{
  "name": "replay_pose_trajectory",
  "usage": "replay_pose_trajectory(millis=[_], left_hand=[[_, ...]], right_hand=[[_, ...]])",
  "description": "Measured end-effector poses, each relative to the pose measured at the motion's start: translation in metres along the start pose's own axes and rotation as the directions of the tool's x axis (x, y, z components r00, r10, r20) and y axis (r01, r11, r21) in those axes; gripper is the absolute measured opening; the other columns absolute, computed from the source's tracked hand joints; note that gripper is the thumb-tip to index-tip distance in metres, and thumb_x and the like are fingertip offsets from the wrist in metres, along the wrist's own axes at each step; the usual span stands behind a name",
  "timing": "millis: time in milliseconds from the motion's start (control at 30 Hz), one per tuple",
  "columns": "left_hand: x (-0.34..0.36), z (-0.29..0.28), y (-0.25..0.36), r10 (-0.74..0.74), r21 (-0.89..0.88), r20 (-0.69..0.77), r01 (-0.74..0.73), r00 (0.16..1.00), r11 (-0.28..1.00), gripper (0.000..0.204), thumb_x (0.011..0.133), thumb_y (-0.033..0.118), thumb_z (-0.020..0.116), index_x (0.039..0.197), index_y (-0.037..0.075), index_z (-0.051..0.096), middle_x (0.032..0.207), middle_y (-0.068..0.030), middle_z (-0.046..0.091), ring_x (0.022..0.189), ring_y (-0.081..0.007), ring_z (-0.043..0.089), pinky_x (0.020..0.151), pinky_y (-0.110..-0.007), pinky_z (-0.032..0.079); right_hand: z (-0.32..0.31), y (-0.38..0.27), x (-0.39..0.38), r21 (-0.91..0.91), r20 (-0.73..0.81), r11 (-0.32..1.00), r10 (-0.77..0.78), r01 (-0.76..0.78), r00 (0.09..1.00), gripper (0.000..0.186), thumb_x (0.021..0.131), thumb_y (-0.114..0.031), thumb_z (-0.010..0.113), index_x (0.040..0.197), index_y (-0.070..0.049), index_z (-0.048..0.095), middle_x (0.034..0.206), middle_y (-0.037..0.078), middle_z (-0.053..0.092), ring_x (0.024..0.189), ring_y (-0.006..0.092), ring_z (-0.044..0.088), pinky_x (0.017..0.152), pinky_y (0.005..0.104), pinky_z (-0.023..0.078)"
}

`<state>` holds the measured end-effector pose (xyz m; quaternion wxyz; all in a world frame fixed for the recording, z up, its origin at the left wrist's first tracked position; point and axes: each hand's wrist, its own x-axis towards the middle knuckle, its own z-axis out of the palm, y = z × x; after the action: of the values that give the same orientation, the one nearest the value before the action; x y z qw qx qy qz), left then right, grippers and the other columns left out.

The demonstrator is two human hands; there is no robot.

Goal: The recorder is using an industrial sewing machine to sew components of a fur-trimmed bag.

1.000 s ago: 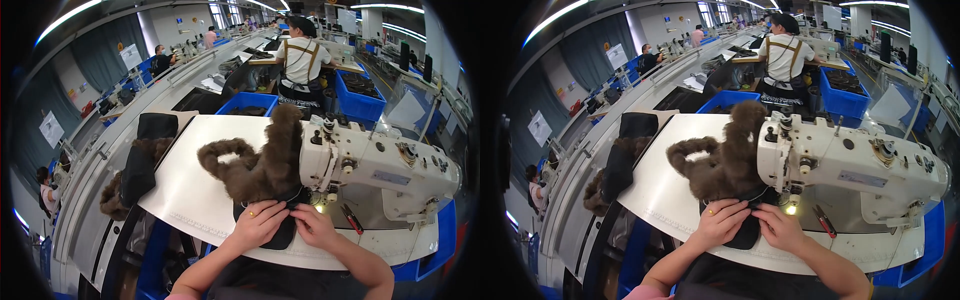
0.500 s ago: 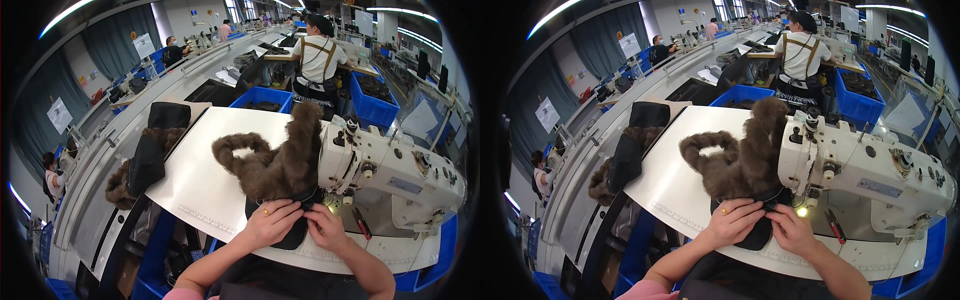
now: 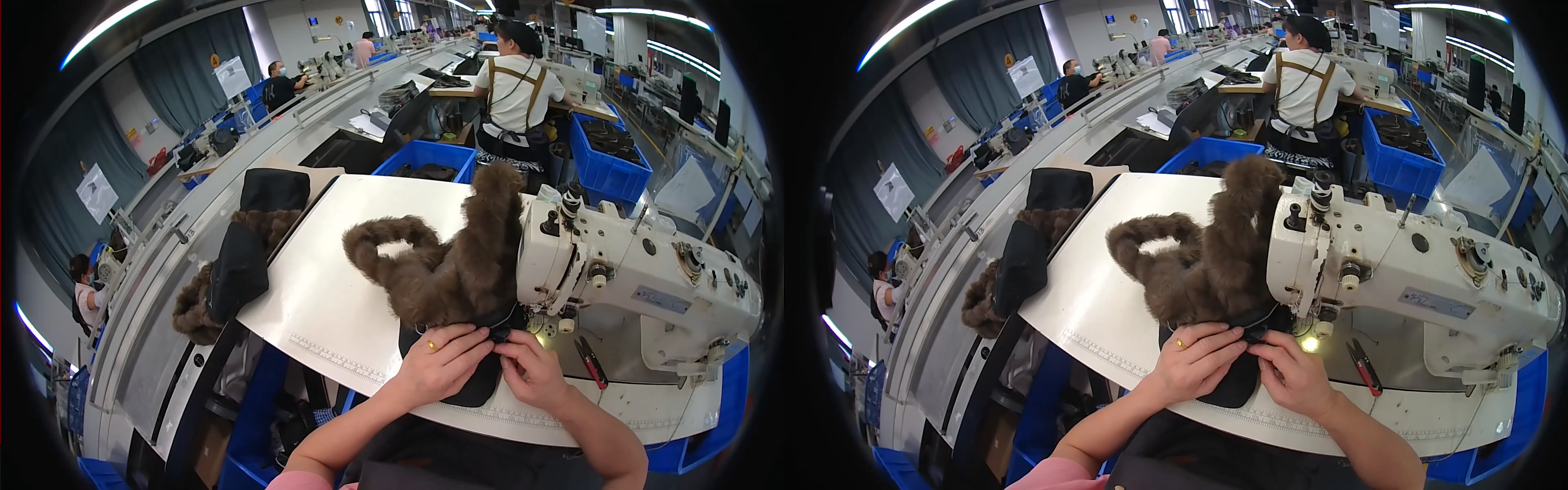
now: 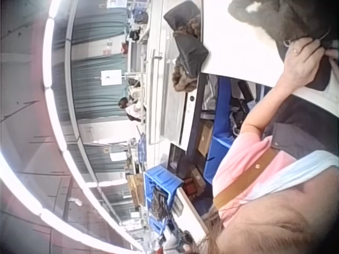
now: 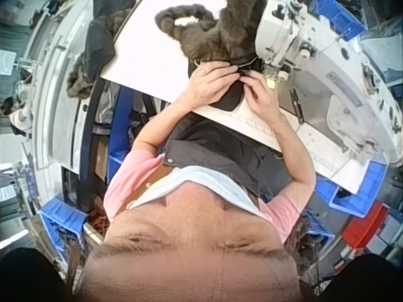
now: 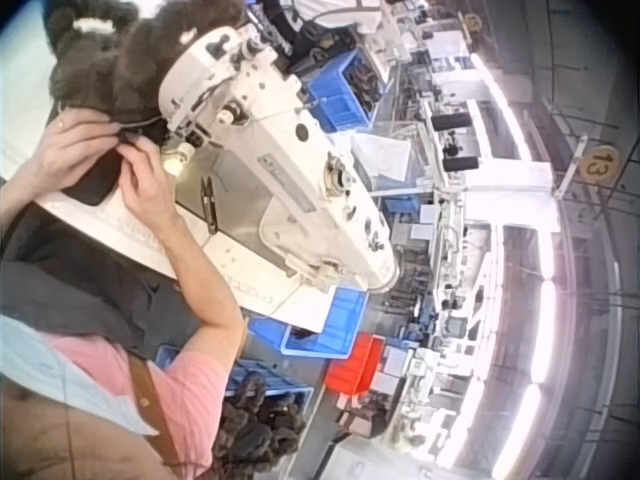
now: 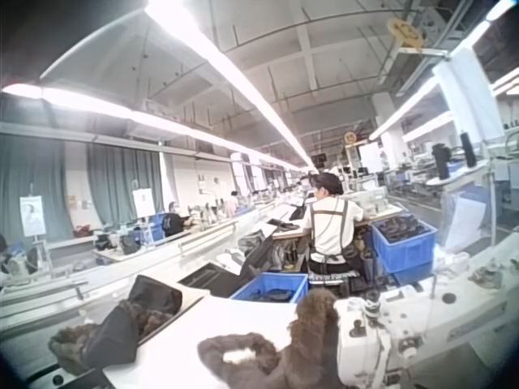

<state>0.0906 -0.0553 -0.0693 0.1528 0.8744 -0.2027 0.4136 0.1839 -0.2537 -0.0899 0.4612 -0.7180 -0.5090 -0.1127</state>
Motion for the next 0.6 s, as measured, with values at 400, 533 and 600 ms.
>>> replay_pose_trajectory(millis=[400,533,600], left_hand=[[0.0007,0.0006,0.0004,-0.006,0.002,0.006,0.006,1.0,1.0,0.035,0.075,0.003,0.076,0.11,0.005,0.073,0.118,-0.0065,0.07,0.107,-0.0254,0.064,0.087,-0.034,0.052],[0.0012,-0.0009,0.0008,-0.004,-0.007,0.012,0.004,1.0,1.0,0.035,0.074,0.003,0.076,0.109,0.005,0.073,0.118,-0.0066,0.07,0.107,-0.0255,0.064,0.087,-0.034,0.053],[0.001,0.0007,0.0011,0.004,-0.026,0.012,-0.003,1.0,1.0,0.035,0.074,0.002,0.076,0.109,0.005,0.073,0.117,-0.0069,0.071,0.107,-0.0256,0.065,0.087,-0.034,0.053]], right_hand=[[-0.0007,-0.0023,0.0014,-0.038,-0.012,0.999,-0.027,0.027,1.0,0.029,0.081,0.003,0.07,0.109,-0.005,0.068,0.11,0.01,0.063,0.064,0.0206,0.066,0.057,0.0303,0.055],[0.0007,-0.0065,0.0026,-0.008,0.0,0.999,0.052,-0.052,0.999,0.031,0.081,-0.001,0.072,0.11,-0.005,0.066,0.107,0.009,0.062,0.057,0.0154,0.062,0.052,0.0286,0.051],[0.0011,-0.0062,0.0035,0.01,0.0,0.995,0.099,-0.099,0.995,0.03,0.08,-0.002,0.074,0.11,-0.006,0.066,0.106,0.009,0.062,0.054,0.0131,0.059,0.05,0.0274,0.049]])
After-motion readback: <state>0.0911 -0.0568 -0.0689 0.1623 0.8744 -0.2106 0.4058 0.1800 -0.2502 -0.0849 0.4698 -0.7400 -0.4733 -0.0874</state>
